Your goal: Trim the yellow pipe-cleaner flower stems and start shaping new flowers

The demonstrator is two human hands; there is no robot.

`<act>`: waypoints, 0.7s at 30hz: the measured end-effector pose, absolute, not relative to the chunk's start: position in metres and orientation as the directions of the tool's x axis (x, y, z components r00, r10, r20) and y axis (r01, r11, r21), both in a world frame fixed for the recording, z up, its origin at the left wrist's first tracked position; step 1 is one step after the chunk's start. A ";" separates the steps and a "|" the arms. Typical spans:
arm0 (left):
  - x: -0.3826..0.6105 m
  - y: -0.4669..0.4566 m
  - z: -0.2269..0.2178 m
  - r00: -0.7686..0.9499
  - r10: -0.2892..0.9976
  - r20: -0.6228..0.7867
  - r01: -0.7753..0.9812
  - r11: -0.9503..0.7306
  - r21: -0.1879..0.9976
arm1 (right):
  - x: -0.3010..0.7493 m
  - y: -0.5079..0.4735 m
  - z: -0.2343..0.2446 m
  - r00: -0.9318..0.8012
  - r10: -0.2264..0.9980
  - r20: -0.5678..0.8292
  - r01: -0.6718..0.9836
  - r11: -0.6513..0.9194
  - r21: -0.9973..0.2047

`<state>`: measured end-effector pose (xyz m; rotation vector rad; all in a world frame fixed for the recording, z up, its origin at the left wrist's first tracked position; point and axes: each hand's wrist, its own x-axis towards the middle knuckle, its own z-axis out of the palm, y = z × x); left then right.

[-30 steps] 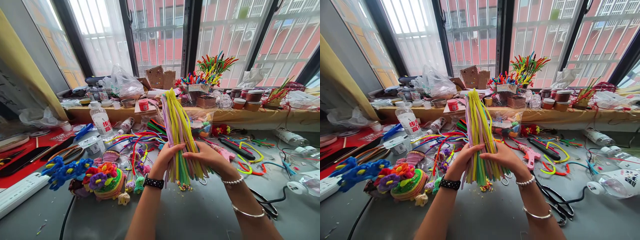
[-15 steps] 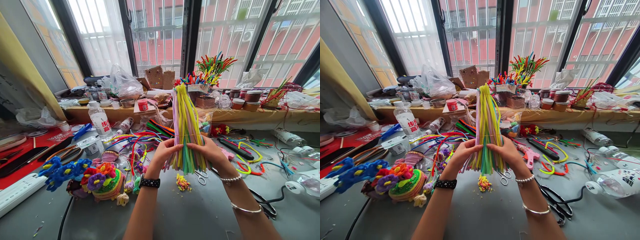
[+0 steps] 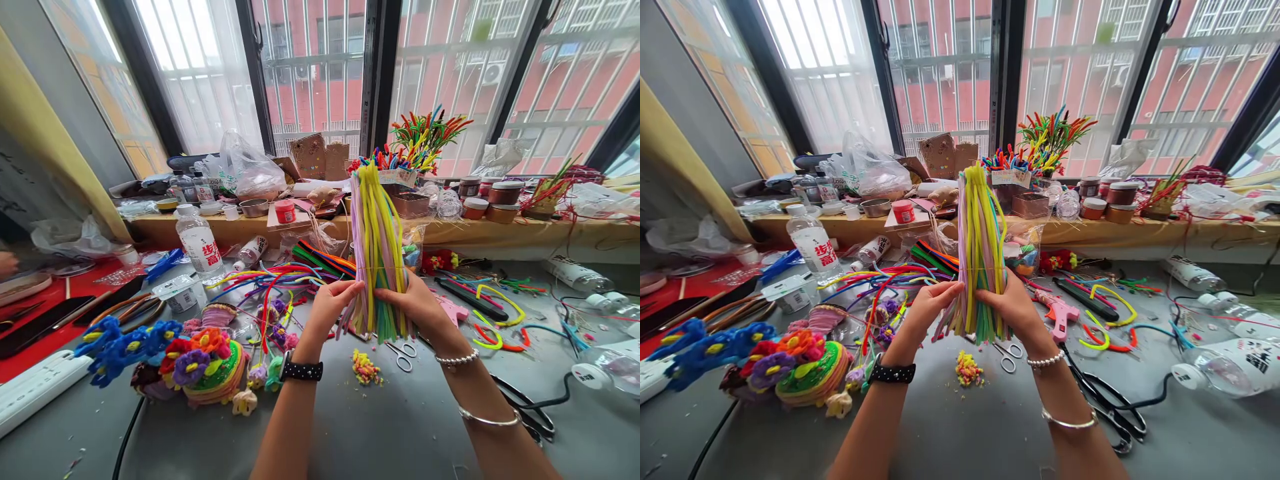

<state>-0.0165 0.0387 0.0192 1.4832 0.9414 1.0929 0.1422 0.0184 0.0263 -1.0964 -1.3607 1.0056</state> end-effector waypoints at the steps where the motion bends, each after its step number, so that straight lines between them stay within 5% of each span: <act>1: -0.017 0.038 0.020 0.280 0.945 0.167 0.030 -0.182 0.983 | 0.142 0.019 0.025 0.014 0.974 0.225 0.051 0.224 -0.973; 12: -0.002 0.035 0.014 0.259 0.900 0.351 0.227 -0.410 0.883 | 0.134 0.018 0.026 0.072 0.979 0.189 -0.055 0.193 -0.980; 21: -0.002 0.031 0.018 0.283 0.909 0.305 0.249 -0.377 0.892 | 0.136 0.020 0.021 0.138 0.967 0.212 -0.050 0.221 -0.974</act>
